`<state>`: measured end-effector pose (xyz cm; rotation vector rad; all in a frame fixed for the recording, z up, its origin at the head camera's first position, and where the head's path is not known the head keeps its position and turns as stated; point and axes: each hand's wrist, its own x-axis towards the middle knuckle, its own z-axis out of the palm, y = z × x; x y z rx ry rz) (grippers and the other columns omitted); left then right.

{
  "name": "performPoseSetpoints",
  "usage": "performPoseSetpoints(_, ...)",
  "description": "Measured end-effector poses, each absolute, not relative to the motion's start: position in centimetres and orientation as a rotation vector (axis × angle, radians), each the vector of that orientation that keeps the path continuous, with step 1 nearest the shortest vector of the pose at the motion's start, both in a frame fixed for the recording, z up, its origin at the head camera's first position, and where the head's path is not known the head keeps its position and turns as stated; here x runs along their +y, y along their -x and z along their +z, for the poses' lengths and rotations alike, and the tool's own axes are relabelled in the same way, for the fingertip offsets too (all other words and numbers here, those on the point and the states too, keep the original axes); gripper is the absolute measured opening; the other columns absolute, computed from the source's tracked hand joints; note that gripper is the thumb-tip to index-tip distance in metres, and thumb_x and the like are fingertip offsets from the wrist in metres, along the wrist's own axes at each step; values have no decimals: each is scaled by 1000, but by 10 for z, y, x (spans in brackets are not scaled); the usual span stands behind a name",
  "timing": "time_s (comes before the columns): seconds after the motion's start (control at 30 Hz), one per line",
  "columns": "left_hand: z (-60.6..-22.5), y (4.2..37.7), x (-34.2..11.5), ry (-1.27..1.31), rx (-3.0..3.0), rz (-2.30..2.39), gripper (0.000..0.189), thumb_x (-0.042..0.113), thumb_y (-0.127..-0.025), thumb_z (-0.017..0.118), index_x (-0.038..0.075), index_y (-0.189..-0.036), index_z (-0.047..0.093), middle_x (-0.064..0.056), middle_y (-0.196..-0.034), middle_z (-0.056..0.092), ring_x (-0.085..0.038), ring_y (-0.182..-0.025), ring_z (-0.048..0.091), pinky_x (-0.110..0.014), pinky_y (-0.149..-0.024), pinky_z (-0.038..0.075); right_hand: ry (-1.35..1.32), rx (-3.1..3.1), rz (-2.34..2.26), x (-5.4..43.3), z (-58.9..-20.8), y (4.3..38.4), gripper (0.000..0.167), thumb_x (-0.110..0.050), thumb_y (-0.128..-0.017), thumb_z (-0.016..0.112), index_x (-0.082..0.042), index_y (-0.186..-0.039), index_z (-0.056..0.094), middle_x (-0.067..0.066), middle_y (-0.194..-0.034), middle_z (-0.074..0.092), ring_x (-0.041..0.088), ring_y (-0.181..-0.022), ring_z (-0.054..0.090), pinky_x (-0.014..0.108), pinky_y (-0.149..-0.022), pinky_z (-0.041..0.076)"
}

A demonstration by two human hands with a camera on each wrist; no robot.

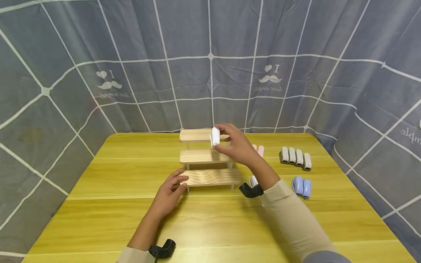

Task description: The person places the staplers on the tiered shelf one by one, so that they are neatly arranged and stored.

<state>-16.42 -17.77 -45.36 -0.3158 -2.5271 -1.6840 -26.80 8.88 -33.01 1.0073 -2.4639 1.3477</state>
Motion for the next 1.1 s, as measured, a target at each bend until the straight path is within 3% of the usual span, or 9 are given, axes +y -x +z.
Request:
performPoseSetpoints(0.7, -452, 166, -179, 320, -2524, -1697, 29, 21, -101, 60, 7, -126, 65, -2, -154, 40, -31, -134, 45, -51, -100, 43, -994, -2504, 1348, 36, -318, 289, 65, -23, -89, 76, -7, -146, 48, 5, -134, 54, 21, -120, 56, 41, -92, 46)
performPoseSetpoints(1.1, -451, 163, -177, 333, -2497, -1707, 25, 13, -101, 60, 7, -124, 67, -4, -153, 42, -30, -131, 48, -51, -98, 45, -987, -2523, 1405, 12, -322, 297, 63, -17, -91, 73, -3, -146, 46, 10, -130, 53, 23, -119, 56, 38, -95, 48)
